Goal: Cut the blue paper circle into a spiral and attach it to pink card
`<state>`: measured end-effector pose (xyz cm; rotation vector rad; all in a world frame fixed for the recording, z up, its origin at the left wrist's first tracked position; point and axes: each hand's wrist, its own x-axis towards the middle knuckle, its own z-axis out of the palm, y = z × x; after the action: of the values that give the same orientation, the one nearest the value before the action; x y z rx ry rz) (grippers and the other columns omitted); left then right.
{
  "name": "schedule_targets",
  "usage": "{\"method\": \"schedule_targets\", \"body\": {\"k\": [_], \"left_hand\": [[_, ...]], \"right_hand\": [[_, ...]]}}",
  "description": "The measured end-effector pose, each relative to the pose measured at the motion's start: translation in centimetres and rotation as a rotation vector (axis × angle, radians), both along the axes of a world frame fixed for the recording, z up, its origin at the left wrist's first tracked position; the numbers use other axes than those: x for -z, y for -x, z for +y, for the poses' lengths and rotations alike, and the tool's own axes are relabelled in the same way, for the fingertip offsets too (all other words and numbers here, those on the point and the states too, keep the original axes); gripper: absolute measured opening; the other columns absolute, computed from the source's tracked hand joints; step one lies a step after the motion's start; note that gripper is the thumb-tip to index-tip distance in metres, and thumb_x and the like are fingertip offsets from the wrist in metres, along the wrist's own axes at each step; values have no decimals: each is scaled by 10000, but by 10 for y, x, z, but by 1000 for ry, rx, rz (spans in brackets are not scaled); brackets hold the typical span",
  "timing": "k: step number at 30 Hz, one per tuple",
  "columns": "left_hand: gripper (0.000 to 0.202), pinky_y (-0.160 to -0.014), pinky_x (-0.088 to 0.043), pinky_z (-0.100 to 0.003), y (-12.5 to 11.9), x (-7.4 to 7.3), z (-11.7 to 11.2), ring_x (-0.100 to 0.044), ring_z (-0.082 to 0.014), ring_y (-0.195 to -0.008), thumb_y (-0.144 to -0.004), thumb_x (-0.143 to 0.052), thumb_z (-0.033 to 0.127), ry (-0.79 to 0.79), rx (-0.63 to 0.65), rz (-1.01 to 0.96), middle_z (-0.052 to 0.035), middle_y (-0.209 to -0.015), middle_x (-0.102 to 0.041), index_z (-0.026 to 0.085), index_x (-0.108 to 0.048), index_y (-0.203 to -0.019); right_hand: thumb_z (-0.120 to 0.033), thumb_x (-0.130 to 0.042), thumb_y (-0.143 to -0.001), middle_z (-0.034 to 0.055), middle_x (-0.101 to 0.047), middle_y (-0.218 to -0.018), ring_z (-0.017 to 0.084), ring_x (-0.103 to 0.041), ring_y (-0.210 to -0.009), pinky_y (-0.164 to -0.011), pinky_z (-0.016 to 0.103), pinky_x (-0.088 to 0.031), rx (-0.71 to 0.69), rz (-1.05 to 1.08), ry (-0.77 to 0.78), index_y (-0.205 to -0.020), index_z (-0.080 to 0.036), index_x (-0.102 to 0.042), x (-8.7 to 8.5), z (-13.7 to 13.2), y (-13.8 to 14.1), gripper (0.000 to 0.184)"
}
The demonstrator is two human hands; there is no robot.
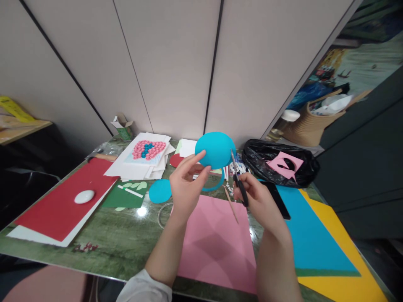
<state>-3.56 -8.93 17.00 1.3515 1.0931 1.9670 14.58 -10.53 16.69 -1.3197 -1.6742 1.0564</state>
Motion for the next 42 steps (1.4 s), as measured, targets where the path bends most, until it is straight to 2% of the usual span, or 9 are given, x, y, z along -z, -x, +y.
{"method": "schedule_targets", "body": {"k": [6,14,20,29,42], "left_hand": [[345,-636,-558,-212,2,-1,-1,-606,-70,-647,-724,-712,154,46,75,28,-47,-1012,-678,245,-714,-1057],[363,-604,-540,-186,3,-2,-2,-576,-63,-646,-730,-705,131,34,155,44,-21,-926,-661,279,-710,-1061],[352,-603,-542,-197,3,-3,-3,-577,-72,-648,-729,-703,141,41,147,41,-30,-929,-668,267,-713,-1057],[188,-672,-547,-197,2,-4,-5,-640,-107,-748,-747,-705,180,56,108,36,-40,-917,-705,234,-760,-919],[148,-692,-545,-204,3,-4,-4,-657,-117,-795,-754,-704,184,31,67,9,-28,-895,-724,255,-768,-867]], "right_hand": [[-297,-553,-852,-41,-533,-699,119,-435,-639,-589,257,-324,6,-9,-49,-809,-229,-459,-4,0,1,124],[-295,-561,-840,-30,-554,-768,127,-457,-670,-598,261,-341,27,16,-47,-842,-236,-468,-5,1,2,110],[-282,-550,-849,-33,-546,-756,123,-457,-657,-593,259,-341,37,5,-48,-851,-237,-474,-2,1,2,89],[-258,-529,-851,-45,-532,-675,122,-449,-629,-589,251,-348,40,-12,-51,-808,-235,-454,-4,0,3,90],[-272,-512,-867,-40,-536,-675,121,-464,-635,-597,255,-341,29,-50,-52,-818,-229,-460,-4,1,0,84]]}}
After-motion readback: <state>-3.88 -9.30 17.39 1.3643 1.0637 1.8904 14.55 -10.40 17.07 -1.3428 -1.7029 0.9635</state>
